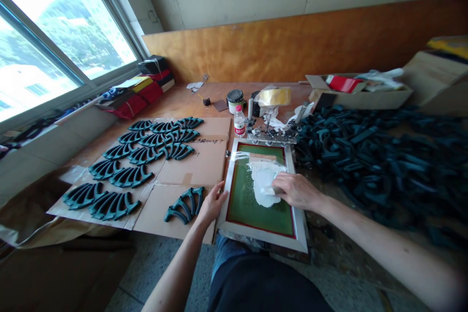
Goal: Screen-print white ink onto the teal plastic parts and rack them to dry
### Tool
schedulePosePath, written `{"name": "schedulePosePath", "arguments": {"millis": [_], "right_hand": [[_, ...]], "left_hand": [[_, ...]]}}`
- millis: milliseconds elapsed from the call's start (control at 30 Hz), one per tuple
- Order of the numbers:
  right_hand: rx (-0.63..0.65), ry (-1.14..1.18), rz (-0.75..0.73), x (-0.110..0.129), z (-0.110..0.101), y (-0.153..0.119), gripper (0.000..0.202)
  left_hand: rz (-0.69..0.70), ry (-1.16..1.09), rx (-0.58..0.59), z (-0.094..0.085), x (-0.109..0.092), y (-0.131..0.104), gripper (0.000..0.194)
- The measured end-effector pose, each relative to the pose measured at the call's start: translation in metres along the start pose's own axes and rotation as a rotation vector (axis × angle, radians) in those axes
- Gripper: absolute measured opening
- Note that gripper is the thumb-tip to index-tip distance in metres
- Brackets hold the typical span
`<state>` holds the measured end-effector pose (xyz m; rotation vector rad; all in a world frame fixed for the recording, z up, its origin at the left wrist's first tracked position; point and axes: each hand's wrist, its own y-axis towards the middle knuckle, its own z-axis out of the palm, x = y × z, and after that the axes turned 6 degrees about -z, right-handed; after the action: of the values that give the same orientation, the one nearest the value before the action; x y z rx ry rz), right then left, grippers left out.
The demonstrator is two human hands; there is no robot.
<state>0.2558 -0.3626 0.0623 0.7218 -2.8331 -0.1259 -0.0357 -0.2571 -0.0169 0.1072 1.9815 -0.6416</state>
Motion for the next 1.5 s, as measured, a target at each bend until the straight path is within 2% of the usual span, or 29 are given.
{"name": "schedulePosePath", "arguments": {"millis": [100,167,233,300,400,467,533,600,667,733,800,867,933,1000,1033,1067,1100,1133,1167,1200,1267,1333,1367,1433,1500], "right_hand": [[-0.134,-0.082,-0.041,0.009,0.017,-0.006,0.019],[-0.108,-0.068,-0.102,0.013,0.022,-0.012,0.02],[-0.063,-0.007,-0.075,0.01,0.016,-0.01,0.014],[-0.09,0.045,0.04,0.0,0.002,0.003,0.012],[-0.168,0.021,0.259,-0.023,-0.023,0.033,0.042],[-0.187,-0.072,0.388,-0.041,-0.041,0.046,0.054],[-0.274,-0.164,0.492,-0.059,-0.055,0.044,0.052],[-0.425,-0.203,0.59,-0.075,-0.062,0.027,0.041],[-0.459,-0.163,0.664,-0.083,-0.054,0.003,0.035],[-0.355,-0.088,0.671,-0.079,-0.03,-0.019,0.039],[-0.22,-0.02,0.6,-0.064,0.004,-0.031,0.037],[-0.144,-0.004,0.551,-0.043,0.034,-0.033,0.03],[-0.075,0.021,0.576,-0.026,0.052,-0.026,0.02],[-0.028,0.066,0.659,-0.012,0.055,-0.017,0.015],[-0.026,0.09,0.705,-0.004,0.053,-0.012,0.016],[-0.051,0.104,0.739,0.004,0.05,-0.007,0.017],[-0.106,0.101,0.751,0.015,0.047,-0.003,0.018],[-0.178,0.083,0.729,0.028,0.045,0.001,0.018],[-0.249,0.063,0.667,0.042,0.044,0.004,0.017],[-0.301,0.05,0.563,0.055,0.044,0.007,0.014],[-0.296,0.058,0.295,0.072,0.044,0.011,0.009],[-0.229,0.07,0.135,0.065,0.038,0.008,0.007],[-0.208,0.049,0.131,0.05,0.032,0.005,0.008],[-0.204,-0.067,0.243,0.001,0.014,-0.009,0.018],[-0.206,-0.228,0.381,-0.061,-0.006,-0.028,0.03]], "left_hand": [[-0.008,-0.035,0.003,0.0,-0.001,0.0,0.06],[-0.016,-0.052,0.003,0.001,-0.002,-0.001,0.06],[-0.03,-0.075,0.014,0.0,-0.004,-0.002,0.06],[-0.036,-0.101,0.036,-0.003,-0.009,-0.005,0.064],[-0.041,-0.138,0.091,-0.011,-0.025,-0.012,0.073],[-0.043,-0.202,0.135,-0.019,-0.042,-0.019,0.078],[-0.025,-0.286,0.155,-0.028,-0.064,-0.025,0.072],[0.027,-0.343,0.124,-0.036,-0.091,-0.028,0.062],[0.128,-0.415,0.053,-0.041,-0.12,-0.025,0.058],[0.256,-0.499,-0.009,-0.042,-0.152,-0.018,0.054],[0.365,-0.557,-0.023,-0.042,-0.182,-0.008,0.051],[0.42,-0.582,-0.003,-0.039,-0.207,0.001,0.052],[0.45,-0.631,-0.042,-0.032,-0.216,0.004,0.052],[0.41,-0.681,-0.128,-0.016,-0.206,-0.002,0.052],[0.331,-0.685,-0.123,-0.005,-0.193,-0.009,0.053],[0.217,-0.673,-0.079,0.009,-0.176,-0.017,0.055],[0.06,-0.642,0.036,0.024,-0.156,-0.027,0.058],[-0.123,-0.578,0.208,0.039,-0.134,-0.037,0.062],[-0.254,-0.555,0.323,0.054,-0.114,-0.047,0.064],[-0.305,-0.61,0.336,0.067,-0.095,-0.056,0.062],[-0.343,-0.719,0.277,0.083,-0.064,-0.067,0.058],[-0.353,-0.766,0.156,0.08,-0.042,-0.068,0.056],[-0.36,-0.757,0.094,0.071,-0.033,-0.065,0.055],[-0.354,-0.726,-0.033,0.041,-0.01,-0.056,0.051],[-0.36,-0.688,-0.199,0.004,0.018,-0.048,0.045]]}}
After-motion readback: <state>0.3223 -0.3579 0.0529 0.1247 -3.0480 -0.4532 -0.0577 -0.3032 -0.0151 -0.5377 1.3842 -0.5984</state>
